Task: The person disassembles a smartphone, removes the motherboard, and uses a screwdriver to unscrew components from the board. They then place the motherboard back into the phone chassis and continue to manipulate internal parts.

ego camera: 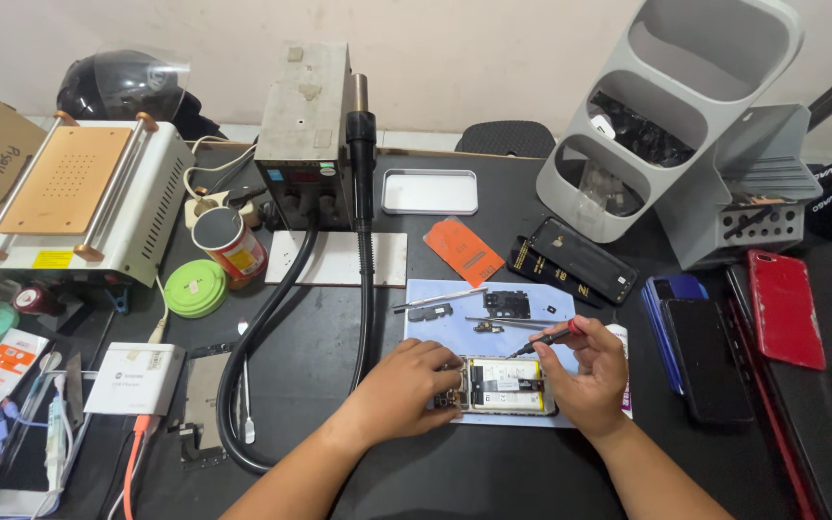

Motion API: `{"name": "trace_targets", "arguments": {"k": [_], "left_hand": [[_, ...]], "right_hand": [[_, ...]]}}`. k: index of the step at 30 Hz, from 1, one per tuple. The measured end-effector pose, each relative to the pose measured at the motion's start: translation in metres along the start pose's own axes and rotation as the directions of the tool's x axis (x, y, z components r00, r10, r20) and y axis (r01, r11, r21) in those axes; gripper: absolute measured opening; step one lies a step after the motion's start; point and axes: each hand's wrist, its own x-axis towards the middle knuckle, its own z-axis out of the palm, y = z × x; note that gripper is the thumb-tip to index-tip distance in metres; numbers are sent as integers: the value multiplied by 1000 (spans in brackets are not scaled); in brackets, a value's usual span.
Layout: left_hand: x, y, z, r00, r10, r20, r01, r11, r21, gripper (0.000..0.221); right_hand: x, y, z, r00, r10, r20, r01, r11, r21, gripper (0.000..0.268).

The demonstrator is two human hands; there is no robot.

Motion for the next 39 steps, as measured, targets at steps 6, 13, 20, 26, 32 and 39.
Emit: {"name": "trace_targets", "arguments": {"k": [6, 13, 20, 26, 32, 39], "left_hand": [[1, 2, 1, 1000, 15, -13, -14, 998, 57, 33], [2, 1, -6, 1000, 19, 15, -20, 998, 59, 35], [0, 4, -9, 999, 38, -7, -37, 995, 93, 38], [-2, 4, -5, 997, 53, -57, -49, 996, 73, 45], [1, 2, -2, 991, 8, -132, 7, 993, 114, 37], [10, 24, -7, 950, -153, -271, 106, 978, -177, 24]], "right_hand": [[2, -1, 1, 1000, -3, -26, 3, 1000, -3, 63], [3, -3, 8, 1000, -6, 8, 6, 999, -34, 61], [-1, -1, 8, 999, -17, -28, 16, 998, -63, 63], [4, -3, 9, 997, -38, -60, 32, 996, -88, 64], [3, -5, 13, 995, -61, -79, 53, 993, -102, 65], [-1, -20, 30, 993, -119, 19, 116, 986, 118, 67]]}}
